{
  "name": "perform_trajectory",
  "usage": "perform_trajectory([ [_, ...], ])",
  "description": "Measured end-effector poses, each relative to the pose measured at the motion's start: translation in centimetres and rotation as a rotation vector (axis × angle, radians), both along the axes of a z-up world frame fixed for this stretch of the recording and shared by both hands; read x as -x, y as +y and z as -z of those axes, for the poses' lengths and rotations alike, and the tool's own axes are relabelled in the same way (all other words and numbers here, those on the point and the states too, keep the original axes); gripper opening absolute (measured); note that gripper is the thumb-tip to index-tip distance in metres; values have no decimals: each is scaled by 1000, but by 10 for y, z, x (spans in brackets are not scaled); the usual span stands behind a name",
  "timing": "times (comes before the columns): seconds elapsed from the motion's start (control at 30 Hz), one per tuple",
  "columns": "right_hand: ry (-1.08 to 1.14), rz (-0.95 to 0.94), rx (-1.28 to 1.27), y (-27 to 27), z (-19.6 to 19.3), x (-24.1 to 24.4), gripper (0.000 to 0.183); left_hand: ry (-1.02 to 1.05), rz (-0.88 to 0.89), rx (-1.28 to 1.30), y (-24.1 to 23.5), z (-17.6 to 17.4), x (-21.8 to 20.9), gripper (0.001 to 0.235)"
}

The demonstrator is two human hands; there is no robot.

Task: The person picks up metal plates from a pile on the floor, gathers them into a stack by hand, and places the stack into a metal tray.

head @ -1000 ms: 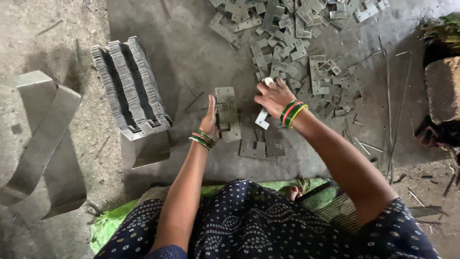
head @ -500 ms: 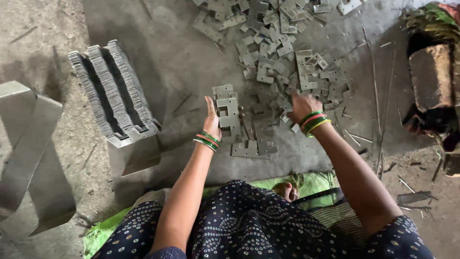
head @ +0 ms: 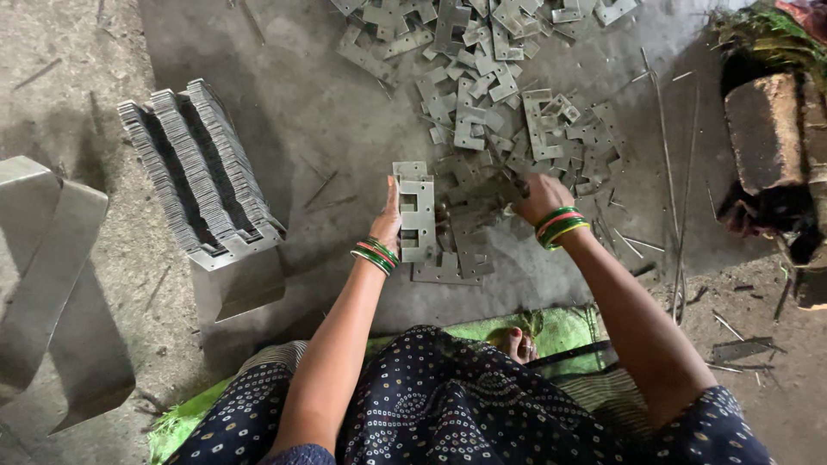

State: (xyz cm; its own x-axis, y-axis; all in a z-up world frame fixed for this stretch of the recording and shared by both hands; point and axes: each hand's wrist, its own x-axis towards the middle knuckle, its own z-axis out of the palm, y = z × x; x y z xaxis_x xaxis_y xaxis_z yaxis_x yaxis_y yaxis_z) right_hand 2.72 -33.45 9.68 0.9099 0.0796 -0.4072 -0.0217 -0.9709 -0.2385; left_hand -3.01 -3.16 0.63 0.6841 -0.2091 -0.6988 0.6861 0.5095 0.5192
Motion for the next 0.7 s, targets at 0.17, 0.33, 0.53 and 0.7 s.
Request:
perform_trajectory([
  [0.17, -459, -431, -161, 32, -43, 23, 23, -11, 25, -32, 5, -3, -6, 110],
  [0.33, -681, -659, -159, 61, -59, 41, 46, -94, -89, 248, 8, -7, -10, 116],
  [0.53, 191, -111, 143, 62, 7, 69, 94, 37, 19, -45, 16, -10, -1, 113],
  [0.7, 16, -17, -419, 36, 33, 40, 45, -198, -51, -44, 13, 22, -1, 107],
])
